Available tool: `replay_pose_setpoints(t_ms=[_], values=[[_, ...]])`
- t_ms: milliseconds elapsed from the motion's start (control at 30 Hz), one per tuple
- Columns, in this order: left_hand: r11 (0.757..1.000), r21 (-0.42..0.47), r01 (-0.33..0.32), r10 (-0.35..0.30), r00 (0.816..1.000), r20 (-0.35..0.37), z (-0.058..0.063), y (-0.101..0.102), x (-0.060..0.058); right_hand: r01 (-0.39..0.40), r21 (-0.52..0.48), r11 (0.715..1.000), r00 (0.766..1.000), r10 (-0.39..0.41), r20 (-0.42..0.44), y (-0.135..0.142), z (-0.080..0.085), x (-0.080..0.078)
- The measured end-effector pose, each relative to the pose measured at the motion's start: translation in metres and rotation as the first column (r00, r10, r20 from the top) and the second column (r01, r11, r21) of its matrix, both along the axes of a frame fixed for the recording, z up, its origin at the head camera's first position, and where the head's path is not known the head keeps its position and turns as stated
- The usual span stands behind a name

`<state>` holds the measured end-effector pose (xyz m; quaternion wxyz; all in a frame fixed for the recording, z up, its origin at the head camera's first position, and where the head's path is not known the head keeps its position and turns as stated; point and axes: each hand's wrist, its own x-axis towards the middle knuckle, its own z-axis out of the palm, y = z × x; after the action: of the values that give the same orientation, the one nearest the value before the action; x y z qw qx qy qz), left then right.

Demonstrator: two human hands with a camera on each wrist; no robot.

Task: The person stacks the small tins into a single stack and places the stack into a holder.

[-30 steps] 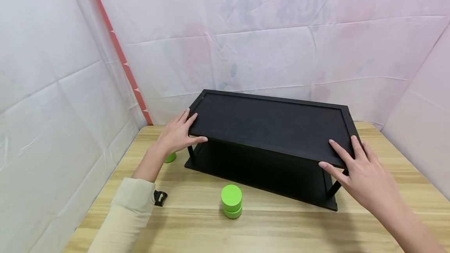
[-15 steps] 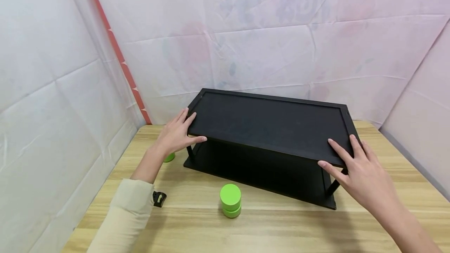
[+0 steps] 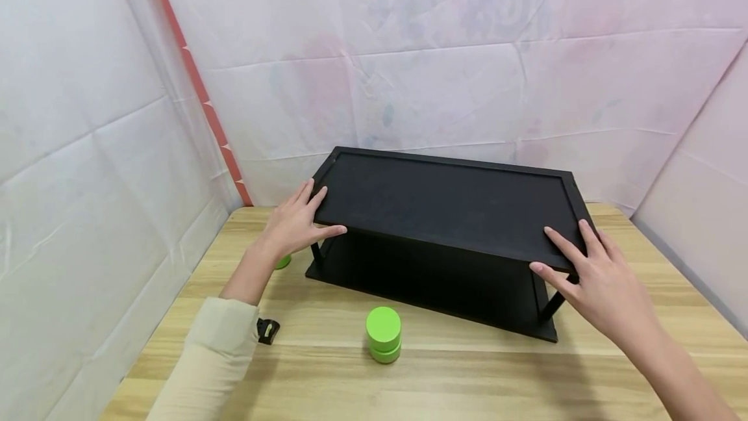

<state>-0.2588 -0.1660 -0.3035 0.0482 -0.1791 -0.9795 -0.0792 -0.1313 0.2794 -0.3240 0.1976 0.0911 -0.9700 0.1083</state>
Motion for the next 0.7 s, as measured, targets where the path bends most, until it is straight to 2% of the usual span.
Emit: replay_pose_setpoints(t_ms=[300, 700], values=[[1.000, 0.000, -0.011, 0.011, 1.000, -0.001, -0.0006, 0.0026, -0.0014, 0.005, -0.035, 0.999, 0.999, -0.003, 0.044, 0.0030, 0.0027, -0.0050], [1.000, -0.005, -0.014, 0.014, 1.000, -0.009, -0.0008, 0.0061, 0.0002, -0.001, -0.011, 1.000, 0.999, 0.001, 0.043, 0.0085, 0.0026, -0.0091]])
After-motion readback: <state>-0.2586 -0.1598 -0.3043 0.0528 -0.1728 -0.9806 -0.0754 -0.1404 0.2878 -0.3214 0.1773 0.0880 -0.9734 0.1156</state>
